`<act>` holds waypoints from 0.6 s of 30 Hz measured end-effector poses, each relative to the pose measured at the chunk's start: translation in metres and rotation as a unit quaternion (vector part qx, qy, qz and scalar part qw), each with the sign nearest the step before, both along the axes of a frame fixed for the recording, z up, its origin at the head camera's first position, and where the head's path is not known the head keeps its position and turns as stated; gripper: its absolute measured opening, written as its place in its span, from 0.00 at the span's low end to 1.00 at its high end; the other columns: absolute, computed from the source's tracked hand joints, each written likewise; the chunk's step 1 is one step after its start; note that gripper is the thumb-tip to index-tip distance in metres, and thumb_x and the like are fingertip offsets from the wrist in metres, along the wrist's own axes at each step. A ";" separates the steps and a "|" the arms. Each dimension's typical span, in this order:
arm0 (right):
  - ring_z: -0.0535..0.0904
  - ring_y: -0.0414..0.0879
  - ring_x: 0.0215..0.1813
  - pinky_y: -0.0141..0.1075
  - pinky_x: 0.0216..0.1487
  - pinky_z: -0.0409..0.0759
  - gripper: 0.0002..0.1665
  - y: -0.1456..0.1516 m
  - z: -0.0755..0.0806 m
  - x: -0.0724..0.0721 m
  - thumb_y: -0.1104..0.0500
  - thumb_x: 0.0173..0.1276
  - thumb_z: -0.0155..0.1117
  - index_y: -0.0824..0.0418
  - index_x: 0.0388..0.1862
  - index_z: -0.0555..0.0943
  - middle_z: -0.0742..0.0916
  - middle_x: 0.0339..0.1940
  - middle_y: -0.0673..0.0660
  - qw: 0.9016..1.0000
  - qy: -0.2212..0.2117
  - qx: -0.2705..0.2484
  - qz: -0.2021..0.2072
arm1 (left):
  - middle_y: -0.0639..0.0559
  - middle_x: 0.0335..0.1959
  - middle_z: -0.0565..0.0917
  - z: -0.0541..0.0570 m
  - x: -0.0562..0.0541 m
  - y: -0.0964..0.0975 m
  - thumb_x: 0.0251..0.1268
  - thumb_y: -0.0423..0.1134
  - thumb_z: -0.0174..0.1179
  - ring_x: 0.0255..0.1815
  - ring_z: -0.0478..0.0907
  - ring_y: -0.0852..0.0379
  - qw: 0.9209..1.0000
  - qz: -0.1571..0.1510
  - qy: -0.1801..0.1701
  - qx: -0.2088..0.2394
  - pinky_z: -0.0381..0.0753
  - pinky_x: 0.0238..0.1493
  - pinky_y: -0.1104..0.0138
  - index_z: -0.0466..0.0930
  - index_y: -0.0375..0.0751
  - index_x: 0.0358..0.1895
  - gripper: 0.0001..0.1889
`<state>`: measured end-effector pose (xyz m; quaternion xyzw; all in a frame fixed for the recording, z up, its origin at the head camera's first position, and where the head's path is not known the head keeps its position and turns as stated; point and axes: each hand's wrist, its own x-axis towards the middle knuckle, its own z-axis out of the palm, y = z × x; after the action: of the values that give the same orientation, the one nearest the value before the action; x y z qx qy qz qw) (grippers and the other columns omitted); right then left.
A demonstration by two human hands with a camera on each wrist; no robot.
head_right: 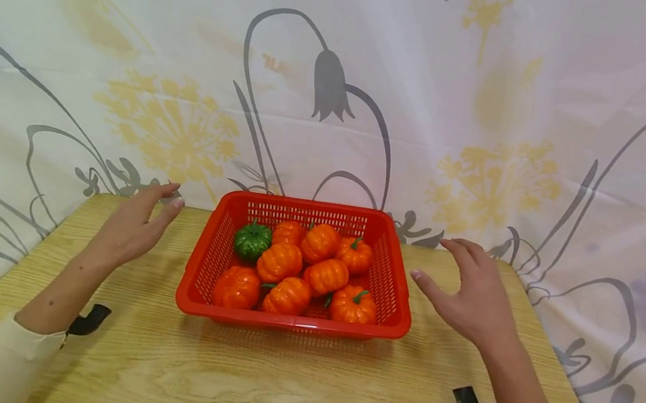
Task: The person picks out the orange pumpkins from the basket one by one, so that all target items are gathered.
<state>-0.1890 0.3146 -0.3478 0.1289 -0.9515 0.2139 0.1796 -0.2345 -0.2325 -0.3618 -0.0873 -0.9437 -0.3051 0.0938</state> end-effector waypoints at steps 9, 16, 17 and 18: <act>0.70 0.74 0.70 0.75 0.63 0.69 0.44 -0.021 0.010 0.004 0.42 0.70 0.75 0.63 0.77 0.73 0.74 0.74 0.70 0.999 0.003 -0.008 0.033 | 0.35 0.76 0.72 -0.004 -0.001 0.015 0.84 0.65 0.43 0.75 0.70 0.30 0.998 -0.026 -0.035 0.050 0.70 0.72 0.35 0.57 0.42 0.85 0.40; 0.73 0.69 0.70 0.72 0.64 0.71 0.44 -0.035 0.014 -0.004 0.40 0.71 0.74 0.60 0.78 0.73 0.75 0.75 0.67 0.999 -0.016 -0.014 0.047 | 0.34 0.74 0.75 -0.011 -0.008 0.025 0.85 0.63 0.46 0.69 0.77 0.30 0.995 -0.044 -0.053 0.073 0.78 0.67 0.37 0.57 0.41 0.85 0.39; 0.72 0.69 0.71 0.72 0.65 0.71 0.45 -0.037 0.015 -0.005 0.39 0.71 0.73 0.59 0.78 0.72 0.75 0.75 0.67 0.999 -0.022 -0.014 0.047 | 0.34 0.74 0.75 -0.012 -0.009 0.027 0.85 0.62 0.46 0.69 0.77 0.30 0.995 -0.046 -0.057 0.075 0.78 0.67 0.38 0.56 0.41 0.85 0.39; 0.72 0.68 0.71 0.72 0.65 0.71 0.45 -0.040 0.016 -0.006 0.39 0.71 0.73 0.59 0.78 0.72 0.75 0.75 0.66 0.998 -0.028 -0.015 0.047 | 0.34 0.74 0.75 -0.014 -0.009 0.028 0.85 0.62 0.47 0.68 0.78 0.29 0.994 -0.048 -0.060 0.077 0.78 0.67 0.38 0.56 0.40 0.85 0.39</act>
<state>-0.1953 0.2748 -0.3322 0.1647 -0.9456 0.2401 0.1450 -0.2440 -0.2045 -0.3753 -0.1064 -0.9160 -0.3857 0.0288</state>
